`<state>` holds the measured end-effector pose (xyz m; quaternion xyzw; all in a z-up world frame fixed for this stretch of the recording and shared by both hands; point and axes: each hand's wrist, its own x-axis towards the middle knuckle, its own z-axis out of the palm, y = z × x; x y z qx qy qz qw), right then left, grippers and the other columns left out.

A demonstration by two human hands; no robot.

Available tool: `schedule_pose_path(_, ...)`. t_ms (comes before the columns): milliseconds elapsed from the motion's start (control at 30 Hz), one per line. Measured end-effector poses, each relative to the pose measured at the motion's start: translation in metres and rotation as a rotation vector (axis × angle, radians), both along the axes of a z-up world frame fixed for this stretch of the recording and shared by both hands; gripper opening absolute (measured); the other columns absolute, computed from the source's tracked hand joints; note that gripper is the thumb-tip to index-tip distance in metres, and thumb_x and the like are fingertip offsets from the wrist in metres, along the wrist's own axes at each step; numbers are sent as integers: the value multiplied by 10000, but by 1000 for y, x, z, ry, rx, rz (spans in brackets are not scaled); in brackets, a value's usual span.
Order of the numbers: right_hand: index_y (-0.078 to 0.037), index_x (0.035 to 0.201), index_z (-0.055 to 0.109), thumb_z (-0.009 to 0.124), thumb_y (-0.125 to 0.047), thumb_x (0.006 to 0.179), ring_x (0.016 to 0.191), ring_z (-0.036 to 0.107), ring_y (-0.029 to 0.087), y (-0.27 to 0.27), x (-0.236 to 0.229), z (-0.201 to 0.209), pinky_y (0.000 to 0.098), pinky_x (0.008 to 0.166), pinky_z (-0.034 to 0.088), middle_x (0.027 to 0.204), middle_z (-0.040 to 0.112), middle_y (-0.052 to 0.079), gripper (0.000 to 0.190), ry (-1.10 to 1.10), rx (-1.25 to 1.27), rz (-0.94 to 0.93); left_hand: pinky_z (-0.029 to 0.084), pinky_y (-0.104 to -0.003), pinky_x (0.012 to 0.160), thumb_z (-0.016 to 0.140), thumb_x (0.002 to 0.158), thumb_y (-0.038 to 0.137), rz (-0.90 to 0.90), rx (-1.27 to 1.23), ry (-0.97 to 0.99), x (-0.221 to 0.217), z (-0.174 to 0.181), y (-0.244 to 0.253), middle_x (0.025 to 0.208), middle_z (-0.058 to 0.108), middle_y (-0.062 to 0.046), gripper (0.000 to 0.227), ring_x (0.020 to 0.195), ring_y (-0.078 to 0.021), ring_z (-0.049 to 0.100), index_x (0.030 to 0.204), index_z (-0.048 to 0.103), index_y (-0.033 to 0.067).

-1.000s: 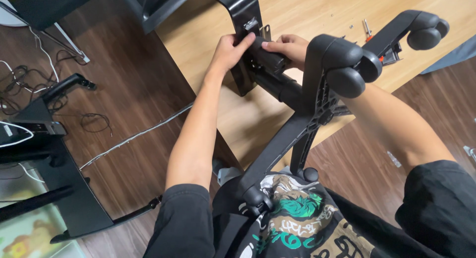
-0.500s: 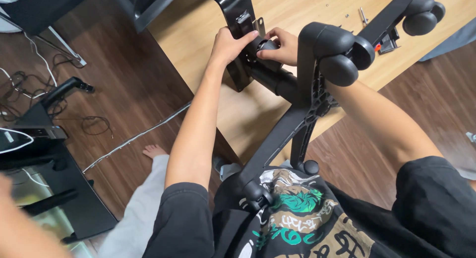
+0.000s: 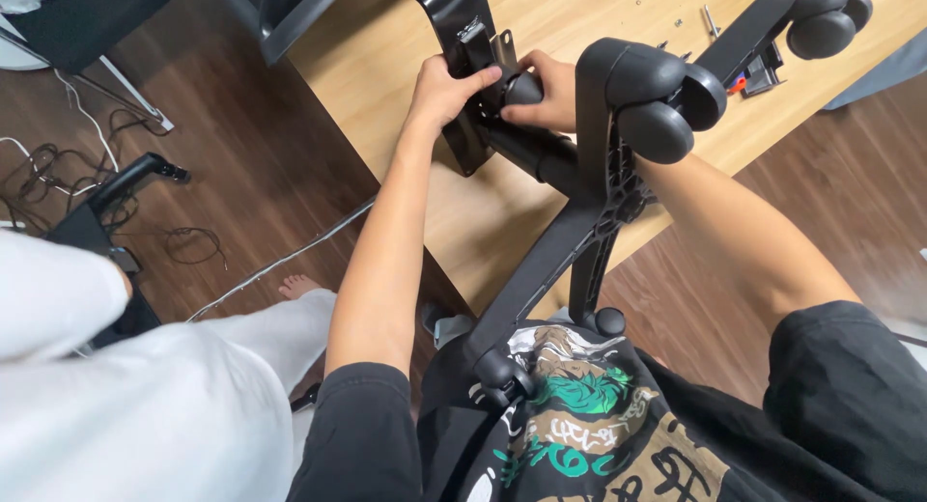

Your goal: The person assembles an office chair that is lying upside down on a wooden table. They align the black gas lift cylinder with the mounting plate under the seat, insert it, and repeatedly press and twist the cylinder to seat it, steadying the chair base with the other hand.

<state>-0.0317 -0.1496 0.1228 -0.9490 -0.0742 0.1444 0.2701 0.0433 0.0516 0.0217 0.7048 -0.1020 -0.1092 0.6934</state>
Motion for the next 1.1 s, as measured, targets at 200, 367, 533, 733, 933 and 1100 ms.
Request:
schedule_pose_path(200, -13, 1355, 526, 802, -523, 804, 974, 723, 304, -5, 2, -11, 403, 864, 566, 1068, 717, 213, 800, 30, 46, -82, 590, -317, 771, 909, 736, 230, 85, 98, 48, -13, 12, -1, 905, 794, -74, 353, 814, -164, 749, 967, 761, 8)
schedule_pose_path(367, -57, 1400, 570, 703, -608, 844, 1007, 705, 249, -10, 13, -22, 359, 859, 554, 1138, 716, 144, 794, 410, 261, -282, 598, -323, 818, 916, 723, 212, 47, 18, 11, -12, 3, 1, 974, 791, -90, 421, 877, -184, 752, 1029, 725, -6)
schedule_pose_path(533, -48, 1402, 517, 724, -562, 779, 968, 733, 290, -4, 8, -10, 366, 825, 587, 1111, 714, 215, 834, 308, 240, -275, 590, -325, 884, 914, 717, 225, 58, 60, -35, -12, -2, -1, 1053, 777, -101, 502, 964, -204, 745, 1108, 695, -1)
schedule_pose_path(733, -65, 1395, 548, 707, -581, 827, 1061, 710, 216, -9, 4, -5, 337, 936, 534, 1173, 715, 110, 784, 464, 383, -282, 523, -376, 1036, 937, 715, 225, 101, -13, -152, -17, -18, 0, 1281, 696, -144, 760, 1209, -262, 658, 1329, 544, 10)
schedule_pose_path(933, -96, 1327, 630, 700, -556, 823, 988, 689, 222, -6, 0, -2, 350, 858, 544, 1091, 718, 109, 686, 392, 257, -316, 464, -454, 1009, 949, 691, 252, 327, 278, -277, -54, 4, 6, 1218, 685, -121, 794, 1176, -324, 616, 1350, 533, 100)
schedule_pose_path(1100, -140, 1260, 683, 704, -492, 822, 924, 696, 192, -8, -12, 8, 311, 815, 535, 1038, 730, 84, 562, 347, 135, -221, 427, -446, 1094, 911, 774, 211, 487, 369, -442, -78, 5, 9, 1309, 581, -119, 702, 1249, -319, 547, 1363, 536, 128)
